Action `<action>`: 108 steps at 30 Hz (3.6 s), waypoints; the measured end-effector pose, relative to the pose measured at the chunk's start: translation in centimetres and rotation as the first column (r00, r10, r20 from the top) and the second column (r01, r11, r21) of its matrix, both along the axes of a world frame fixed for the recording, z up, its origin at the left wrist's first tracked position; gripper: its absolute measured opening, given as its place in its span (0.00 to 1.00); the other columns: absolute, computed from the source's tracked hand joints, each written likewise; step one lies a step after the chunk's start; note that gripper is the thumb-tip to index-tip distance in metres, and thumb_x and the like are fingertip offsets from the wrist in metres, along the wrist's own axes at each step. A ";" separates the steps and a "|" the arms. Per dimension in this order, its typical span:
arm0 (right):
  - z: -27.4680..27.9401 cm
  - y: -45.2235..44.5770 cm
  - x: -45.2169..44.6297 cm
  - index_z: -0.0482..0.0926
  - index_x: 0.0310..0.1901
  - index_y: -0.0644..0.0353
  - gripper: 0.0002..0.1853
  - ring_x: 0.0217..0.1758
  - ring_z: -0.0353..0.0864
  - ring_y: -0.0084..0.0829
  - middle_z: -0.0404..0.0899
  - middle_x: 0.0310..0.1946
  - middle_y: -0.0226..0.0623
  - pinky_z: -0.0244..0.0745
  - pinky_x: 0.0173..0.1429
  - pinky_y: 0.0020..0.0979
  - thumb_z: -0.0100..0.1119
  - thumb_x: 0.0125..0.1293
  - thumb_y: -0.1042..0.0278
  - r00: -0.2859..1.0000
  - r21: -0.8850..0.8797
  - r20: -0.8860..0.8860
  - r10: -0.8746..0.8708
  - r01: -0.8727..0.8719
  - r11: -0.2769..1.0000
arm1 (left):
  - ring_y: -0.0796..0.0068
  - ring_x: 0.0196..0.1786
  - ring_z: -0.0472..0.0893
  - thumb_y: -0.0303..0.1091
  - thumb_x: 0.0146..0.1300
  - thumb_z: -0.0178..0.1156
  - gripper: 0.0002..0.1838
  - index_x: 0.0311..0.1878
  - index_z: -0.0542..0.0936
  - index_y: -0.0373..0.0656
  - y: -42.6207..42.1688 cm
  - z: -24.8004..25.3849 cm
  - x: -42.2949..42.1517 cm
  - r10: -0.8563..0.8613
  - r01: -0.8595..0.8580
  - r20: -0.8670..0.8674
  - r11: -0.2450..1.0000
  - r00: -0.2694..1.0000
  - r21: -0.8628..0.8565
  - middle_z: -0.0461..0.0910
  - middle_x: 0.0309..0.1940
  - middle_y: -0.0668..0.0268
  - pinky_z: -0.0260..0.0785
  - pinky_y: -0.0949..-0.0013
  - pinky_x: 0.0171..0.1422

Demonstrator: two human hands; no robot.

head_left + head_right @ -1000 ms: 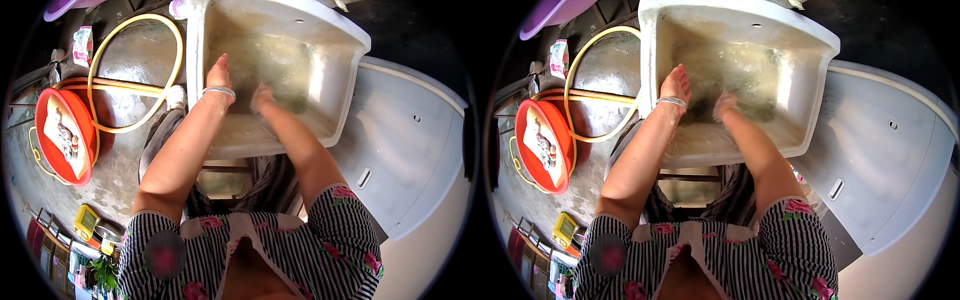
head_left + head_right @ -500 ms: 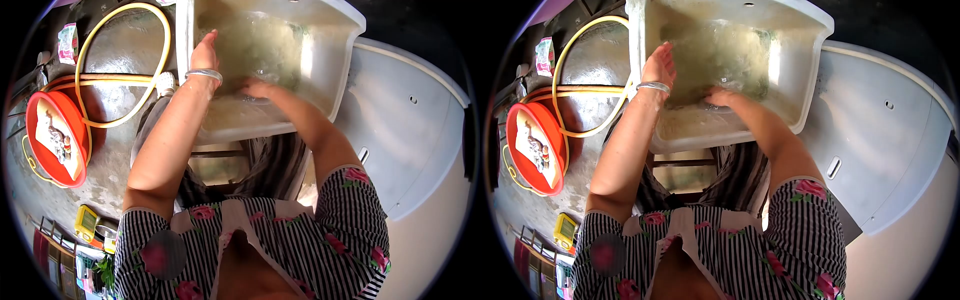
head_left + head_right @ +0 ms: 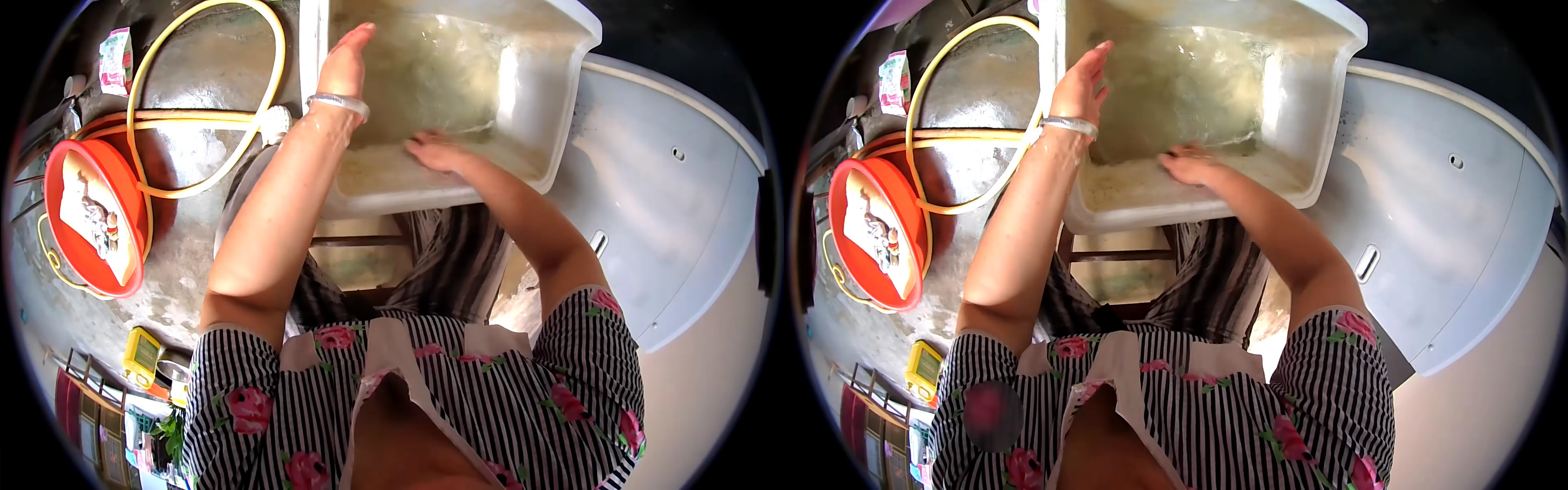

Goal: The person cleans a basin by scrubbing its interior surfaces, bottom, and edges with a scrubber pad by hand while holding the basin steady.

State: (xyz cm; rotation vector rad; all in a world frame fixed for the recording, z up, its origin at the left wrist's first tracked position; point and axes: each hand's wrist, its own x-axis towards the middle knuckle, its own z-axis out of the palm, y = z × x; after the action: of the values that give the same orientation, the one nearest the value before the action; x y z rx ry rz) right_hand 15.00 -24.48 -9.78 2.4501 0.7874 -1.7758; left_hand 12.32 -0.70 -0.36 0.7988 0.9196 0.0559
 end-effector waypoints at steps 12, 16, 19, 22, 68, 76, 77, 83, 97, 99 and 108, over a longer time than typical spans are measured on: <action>4.5 6.4 -5.3 0.54 0.71 0.61 0.31 0.77 0.46 0.49 0.43 0.74 0.52 0.44 0.77 0.44 0.44 0.70 0.59 0.888 0.380 -0.459 0.032 0.163 0.911 | 0.63 0.71 0.57 0.45 0.64 0.59 0.24 0.61 0.75 0.46 1.0 0.4 -0.6 -0.275 0.126 0.264 0.874 0.924 0.469 0.67 0.65 0.59 0.48 0.53 0.74; -0.4 10.1 -5.4 0.55 0.72 0.52 0.31 0.75 0.50 0.57 0.44 0.74 0.53 0.48 0.76 0.48 0.39 0.71 0.50 0.979 0.186 -0.176 0.099 -0.066 0.980 | 0.65 0.61 0.72 0.25 0.64 0.57 0.16 0.55 0.75 0.36 0.7 3.6 -0.2 -0.298 -0.035 0.341 0.706 0.892 0.708 0.66 0.62 0.57 0.70 0.66 0.61; 2.0 11.5 -5.2 0.58 0.70 0.61 0.30 0.71 0.59 0.56 0.54 0.70 0.57 0.55 0.73 0.45 0.44 0.70 0.56 0.979 0.060 -0.164 0.123 -0.114 0.992 | 0.49 0.67 0.62 0.40 0.59 0.63 0.27 0.60 0.72 0.40 1.8 4.1 -1.2 -0.278 0.020 -0.006 0.050 0.961 0.999 0.65 0.62 0.48 0.55 0.54 0.71; 1.7 10.7 -6.0 0.60 0.68 0.62 0.29 0.69 0.63 0.52 0.63 0.66 0.56 0.59 0.71 0.41 0.47 0.69 0.58 0.923 0.265 -0.382 0.039 0.069 0.962 | 0.41 0.67 0.59 0.47 0.55 0.69 0.45 0.71 0.58 0.44 2.7 -0.5 -1.7 -0.164 0.111 -0.129 -0.113 0.978 0.987 0.57 0.66 0.40 0.54 0.51 0.71; 7.6 -11.8 10.3 0.82 0.45 0.50 0.13 0.58 0.74 0.37 0.78 0.49 0.38 0.71 0.60 0.37 0.49 0.70 0.58 0.764 -0.209 0.519 0.384 -0.322 0.923 | 0.51 0.60 0.74 0.22 0.54 0.59 0.47 0.74 0.53 0.67 3.0 0.8 -1.9 -0.132 0.489 -0.476 0.099 0.870 0.867 0.51 0.74 0.59 0.73 0.57 0.60; 1.2 -8.7 -0.5 0.66 0.66 0.50 0.25 0.55 0.76 0.33 0.77 0.53 0.40 0.70 0.59 0.37 0.51 0.70 0.51 0.862 0.350 -0.012 -0.507 0.479 0.805 | 0.51 0.60 0.74 0.23 0.54 0.57 0.45 0.74 0.52 0.62 2.8 1.1 -2.2 -0.148 0.505 -0.488 0.112 0.860 0.856 0.49 0.74 0.57 0.72 0.56 0.60; 3.8 -3.9 -3.5 0.69 0.64 0.53 0.25 0.53 0.78 0.38 0.79 0.51 0.42 0.71 0.59 0.39 0.53 0.69 0.52 0.845 0.347 -0.045 -0.533 0.514 0.785 | 0.50 0.60 0.74 0.23 0.54 0.57 0.45 0.74 0.52 0.62 2.8 0.7 -2.4 -0.150 0.500 -0.483 0.110 0.863 0.859 0.49 0.74 0.56 0.72 0.56 0.60; 7.5 4.3 -9.9 0.80 0.50 0.45 0.13 0.48 0.80 0.45 0.81 0.44 0.41 0.74 0.51 0.44 0.55 0.66 0.55 0.861 0.660 0.280 -0.424 0.148 0.736 | 0.47 0.64 0.70 0.21 0.51 0.56 0.47 0.75 0.51 0.57 0.3 -1.2 -6.8 -0.147 0.427 -0.426 -0.026 0.893 0.904 0.49 0.74 0.51 0.72 0.56 0.60; 10.1 3.2 -10.2 0.79 0.41 0.44 0.10 0.43 0.80 0.43 0.79 0.39 0.36 0.73 0.47 0.44 0.51 0.67 0.52 0.765 0.541 0.440 -0.470 0.192 0.819 | 0.43 0.62 0.71 0.21 0.51 0.60 0.51 0.76 0.46 0.57 -5.4 -0.2 -14.0 -0.086 0.483 -0.476 0.105 0.875 0.869 0.58 0.69 0.49 0.70 0.54 0.60; 9.6 3.6 -10.6 0.77 0.42 0.44 0.10 0.43 0.79 0.45 0.76 0.40 0.36 0.73 0.46 0.46 0.51 0.67 0.52 0.753 0.647 0.424 -0.503 0.138 0.750 | 0.43 0.62 0.71 0.21 0.52 0.60 0.50 0.76 0.46 0.57 -5.6 -0.2 -13.8 -0.093 0.481 -0.473 0.113 0.876 0.869 0.58 0.69 0.49 0.70 0.53 0.60; 10.3 -14.0 0.1 0.80 0.45 0.47 0.13 0.43 0.79 0.40 0.79 0.39 0.35 0.71 0.53 0.43 0.51 0.67 0.52 0.560 0.403 0.730 -0.393 0.111 0.908 | 0.42 0.55 0.75 0.22 0.54 0.57 0.47 0.76 0.48 0.58 -5.8 1.3 -13.8 -0.065 0.530 -0.526 0.147 0.848 0.835 0.57 0.70 0.51 0.70 0.52 0.58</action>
State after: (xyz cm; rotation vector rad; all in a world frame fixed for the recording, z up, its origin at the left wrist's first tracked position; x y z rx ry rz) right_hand 15.14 -38.45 0.54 3.2352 0.6375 -0.3500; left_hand -1.49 -6.49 0.97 2.3348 1.0069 0.1363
